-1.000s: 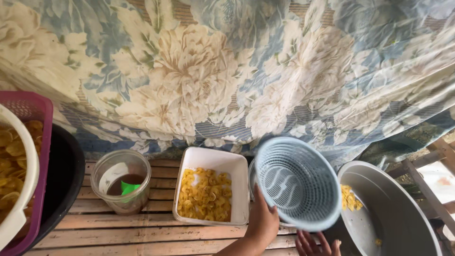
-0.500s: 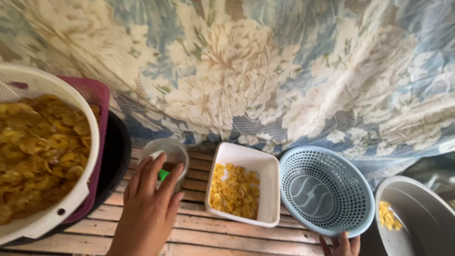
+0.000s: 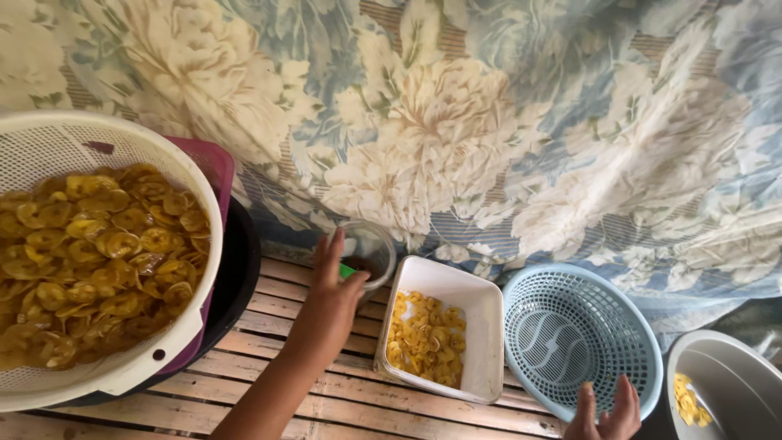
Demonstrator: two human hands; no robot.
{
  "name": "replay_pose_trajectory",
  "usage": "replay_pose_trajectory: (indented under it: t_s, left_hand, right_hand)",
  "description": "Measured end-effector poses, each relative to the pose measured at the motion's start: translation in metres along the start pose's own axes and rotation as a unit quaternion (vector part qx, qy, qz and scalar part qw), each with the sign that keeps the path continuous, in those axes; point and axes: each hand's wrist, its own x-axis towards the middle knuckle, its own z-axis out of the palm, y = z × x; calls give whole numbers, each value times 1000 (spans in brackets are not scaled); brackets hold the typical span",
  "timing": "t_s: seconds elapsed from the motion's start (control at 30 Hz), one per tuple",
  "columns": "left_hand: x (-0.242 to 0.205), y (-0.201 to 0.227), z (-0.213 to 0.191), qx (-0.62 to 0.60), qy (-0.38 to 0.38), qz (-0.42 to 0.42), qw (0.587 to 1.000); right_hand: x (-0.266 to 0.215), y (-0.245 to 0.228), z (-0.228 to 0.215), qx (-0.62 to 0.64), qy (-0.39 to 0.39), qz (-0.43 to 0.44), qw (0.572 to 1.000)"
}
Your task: The person sorts fried banana chips by hand and using a scoop, moving them between various containers including a pink basket, white bins, and a large basin.
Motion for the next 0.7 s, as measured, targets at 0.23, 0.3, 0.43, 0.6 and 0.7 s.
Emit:
replay_pose_trajectory:
  t_s: [0.23, 0.3, 0.43, 0.6, 0.7]
  left_hand:
    - [-46, 21, -121, 128, 61, 38, 989]
    - [-65, 11, -161, 140, 88, -19, 986]
    - [-103, -43, -195, 79, 147, -196, 966]
    - [-141, -106, -231, -122, 226, -411, 875]
    - [-152, -145, -239, -221, 269, -479, 806]
  right_hand:
    - [-21, -212, 15, 213, -122, -122, 962]
    - [-50, -257, 15, 304, -231, -22, 924]
    - [-119, -336, 45, 270, -475, 3, 838]
    - [-172, -406, 144, 349, -633, 81, 686]
    - [-188, -446, 182, 300, -642, 53, 703]
